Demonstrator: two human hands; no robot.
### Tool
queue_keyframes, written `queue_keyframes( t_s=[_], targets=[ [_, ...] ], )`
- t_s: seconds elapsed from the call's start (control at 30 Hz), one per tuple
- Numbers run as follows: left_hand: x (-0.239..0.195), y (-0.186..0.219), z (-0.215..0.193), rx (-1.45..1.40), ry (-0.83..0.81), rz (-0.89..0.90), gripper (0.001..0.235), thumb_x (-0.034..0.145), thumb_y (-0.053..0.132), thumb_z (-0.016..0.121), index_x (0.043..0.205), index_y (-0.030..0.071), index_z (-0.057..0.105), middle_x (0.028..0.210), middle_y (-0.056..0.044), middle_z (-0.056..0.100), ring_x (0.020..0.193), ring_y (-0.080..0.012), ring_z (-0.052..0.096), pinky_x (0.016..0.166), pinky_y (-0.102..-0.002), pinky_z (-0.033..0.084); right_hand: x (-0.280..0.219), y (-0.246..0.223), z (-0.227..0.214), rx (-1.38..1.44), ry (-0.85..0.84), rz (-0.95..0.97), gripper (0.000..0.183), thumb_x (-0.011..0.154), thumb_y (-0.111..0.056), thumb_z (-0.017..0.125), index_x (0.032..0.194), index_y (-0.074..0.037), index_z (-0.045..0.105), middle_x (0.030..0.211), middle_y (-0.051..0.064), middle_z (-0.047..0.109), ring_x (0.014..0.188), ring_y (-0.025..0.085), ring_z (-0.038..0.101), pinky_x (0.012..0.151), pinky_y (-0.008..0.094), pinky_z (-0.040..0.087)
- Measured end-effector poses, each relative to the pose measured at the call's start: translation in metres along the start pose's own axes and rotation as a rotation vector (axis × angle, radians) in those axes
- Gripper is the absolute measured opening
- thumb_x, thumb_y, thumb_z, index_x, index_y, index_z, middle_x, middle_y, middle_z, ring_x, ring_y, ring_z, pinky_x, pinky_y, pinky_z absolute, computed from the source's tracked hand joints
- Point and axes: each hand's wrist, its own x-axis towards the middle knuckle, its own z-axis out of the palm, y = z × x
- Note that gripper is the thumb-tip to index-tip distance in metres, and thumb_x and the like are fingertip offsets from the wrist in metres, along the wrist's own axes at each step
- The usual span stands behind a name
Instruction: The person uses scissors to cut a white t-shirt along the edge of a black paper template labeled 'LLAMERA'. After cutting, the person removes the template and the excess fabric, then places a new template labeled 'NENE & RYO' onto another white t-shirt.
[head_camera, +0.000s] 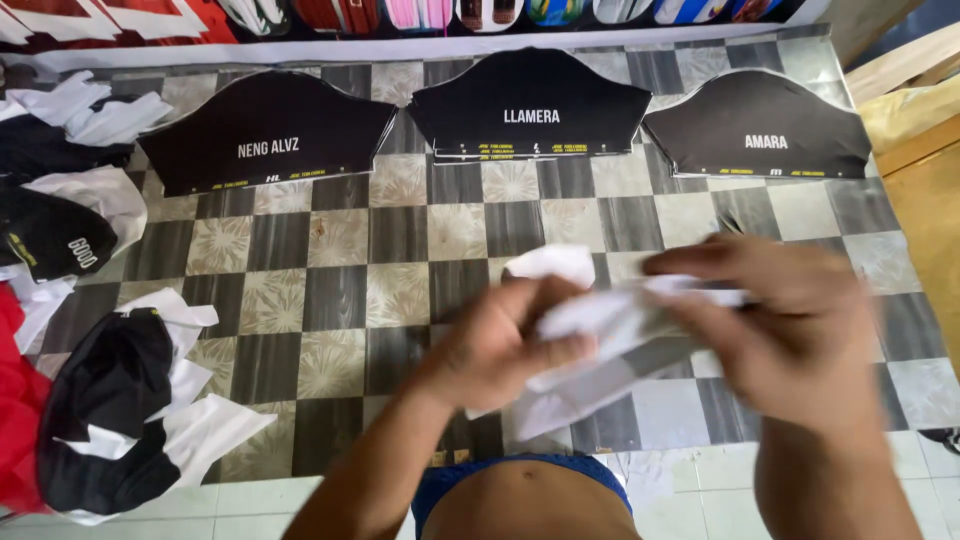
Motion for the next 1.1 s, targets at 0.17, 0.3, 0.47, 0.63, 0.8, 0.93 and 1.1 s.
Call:
queue_keyframes(
  t_s=[0.17, 0.3, 0.47, 0.63, 0.8, 0.93, 1.1],
  targets=[
    [-0.058, -0.058, -0.004, 0.359, -0.323, -0.588, 0.04, 0.108, 0.048, 0.066, 0.122, 0.013, 0.08, 0.107, -0.005, 0.083, 0.088, -0.0201, 0.077, 0.074, -0.035, 0.059, -0.066, 0.183, -0.062, -0.047, 0.286, 0.077, 0.044, 0.115, -0.023, 0.063, 0.138, 0.013, 0.074, 0.144, 0.032, 0.072, 0.132, 0.04, 0.067, 0.123, 0.05, 0.048],
    [-0.15, -0.111, -0.031, -0.005, 0.162, -0.699, 0.039, 0.109, 0.038, 0.074, 0.135, 0.009, 0.079, 0.121, -0.012, 0.081, 0.094, -0.0192, 0.074, 0.075, -0.031, 0.058, -0.115, 0.321, -0.098, -0.066, 0.235, 0.326, 0.039, 0.117, -0.024, 0.065, 0.134, 0.01, 0.073, 0.136, 0.029, 0.07, 0.121, 0.04, 0.064, 0.109, 0.053, 0.046],
    [-0.186, 0.014, -0.062, 0.362, 0.69, -0.316, 0.046, 0.101, 0.052, 0.069, 0.107, 0.007, 0.076, 0.093, -0.005, 0.068, 0.071, -0.0158, 0.062, 0.057, -0.032, 0.048, -0.17, 0.484, -0.141, -0.088, 0.163, 0.628, 0.034, 0.118, -0.026, 0.068, 0.129, 0.006, 0.073, 0.126, 0.025, 0.067, 0.107, 0.039, 0.062, 0.091, 0.057, 0.044],
    [-0.177, 0.053, -0.094, 0.699, 0.407, -1.113, 0.062, 0.084, 0.005, 0.088, 0.142, 0.024, 0.087, 0.145, -0.001, 0.09, 0.117, -0.0198, 0.093, 0.103, -0.036, 0.078, -0.184, 0.557, -0.154, -0.11, 0.08, 0.909, 0.029, 0.12, -0.027, 0.071, 0.124, 0.002, 0.072, 0.117, 0.022, 0.064, 0.092, 0.039, 0.059, 0.074, 0.061, 0.043],
    [-0.129, 0.056, -0.173, 0.927, 0.635, -1.333, 0.04, 0.112, 0.033, 0.068, 0.15, 0.027, 0.078, 0.159, -0.013, 0.069, 0.136, -0.0408, 0.069, 0.113, -0.062, 0.056, -0.043, 0.284, -0.059, -0.015, 0.056, 0.471, 0.018, 0.112, -0.011, 0.091, 0.125, -0.001, 0.082, 0.114, 0.013, 0.08, 0.099, 0.017, 0.071, 0.089, 0.031, 0.056],
    [-0.157, 0.013, -0.237, 1.065, 0.871, -0.646, 0.03, 0.104, 0.017, 0.071, 0.128, 0.014, 0.088, 0.121, -0.008, 0.085, 0.101, -0.0255, 0.074, 0.094, -0.04, 0.056, -0.026, 0.303, -0.041, 0.021, 0.088, 0.384, 0.008, 0.122, -0.001, 0.082, 0.129, -0.002, 0.08, 0.126, 0.009, 0.08, 0.116, 0.011, 0.071, 0.105, 0.027, 0.055],
    [-0.183, -0.003, -0.253, 0.973, 0.926, -0.613, 0.034, 0.108, 0.021, 0.07, 0.138, 0.012, 0.083, 0.125, -0.009, 0.082, 0.105, -0.0248, 0.072, 0.089, -0.04, 0.056, -0.053, 0.297, -0.011, 0.043, 0.131, 0.505, 0.004, 0.123, -0.008, 0.082, 0.127, -0.009, 0.08, 0.122, 0.005, 0.079, 0.116, 0.011, 0.07, 0.106, 0.027, 0.054]
  ],
)
